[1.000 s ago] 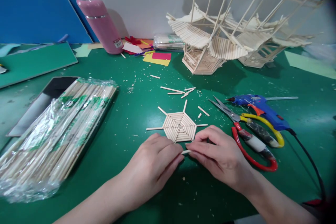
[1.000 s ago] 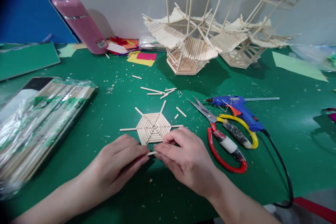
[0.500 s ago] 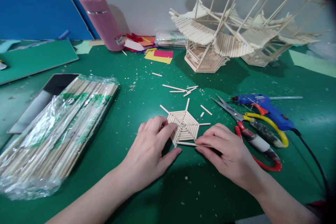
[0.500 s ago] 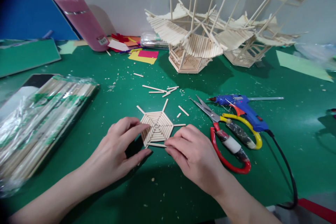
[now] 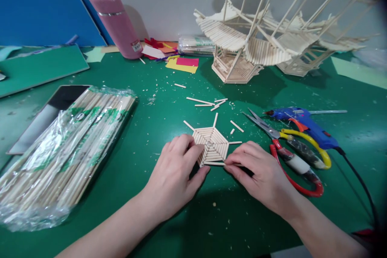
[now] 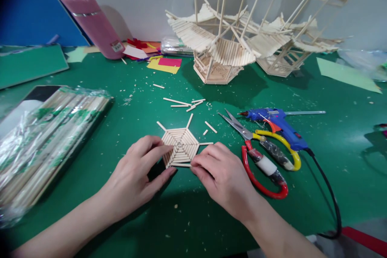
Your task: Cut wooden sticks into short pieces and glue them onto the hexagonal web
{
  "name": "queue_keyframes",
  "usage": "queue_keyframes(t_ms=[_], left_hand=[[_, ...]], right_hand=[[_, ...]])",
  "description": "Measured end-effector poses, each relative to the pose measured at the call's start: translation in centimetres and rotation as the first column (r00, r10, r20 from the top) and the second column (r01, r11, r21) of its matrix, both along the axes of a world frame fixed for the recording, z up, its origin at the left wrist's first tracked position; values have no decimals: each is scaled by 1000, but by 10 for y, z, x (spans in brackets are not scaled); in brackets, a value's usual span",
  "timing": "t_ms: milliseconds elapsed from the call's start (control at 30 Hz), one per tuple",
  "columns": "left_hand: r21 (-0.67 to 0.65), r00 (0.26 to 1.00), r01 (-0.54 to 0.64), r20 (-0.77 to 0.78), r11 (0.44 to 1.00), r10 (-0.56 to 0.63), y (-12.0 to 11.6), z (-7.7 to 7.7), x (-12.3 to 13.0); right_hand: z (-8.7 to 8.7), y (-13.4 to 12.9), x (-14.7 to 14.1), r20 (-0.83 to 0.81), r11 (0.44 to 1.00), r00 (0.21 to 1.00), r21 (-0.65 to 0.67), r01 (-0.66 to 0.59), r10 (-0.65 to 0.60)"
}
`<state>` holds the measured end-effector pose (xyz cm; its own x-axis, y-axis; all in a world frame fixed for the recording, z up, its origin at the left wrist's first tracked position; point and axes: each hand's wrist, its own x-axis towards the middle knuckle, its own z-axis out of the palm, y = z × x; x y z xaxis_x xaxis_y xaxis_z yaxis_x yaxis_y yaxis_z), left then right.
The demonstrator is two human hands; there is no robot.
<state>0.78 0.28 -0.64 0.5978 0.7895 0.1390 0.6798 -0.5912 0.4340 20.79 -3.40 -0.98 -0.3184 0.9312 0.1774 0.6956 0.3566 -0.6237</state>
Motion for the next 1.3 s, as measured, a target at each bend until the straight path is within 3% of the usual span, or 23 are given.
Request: queue_keyframes(t_ms=[1300], left_hand=[[-18,999,-9,38,1000,10,-3,-2,1]], right_hand=[[1,0,-2,-9,1000,1000,-28,8,-8]])
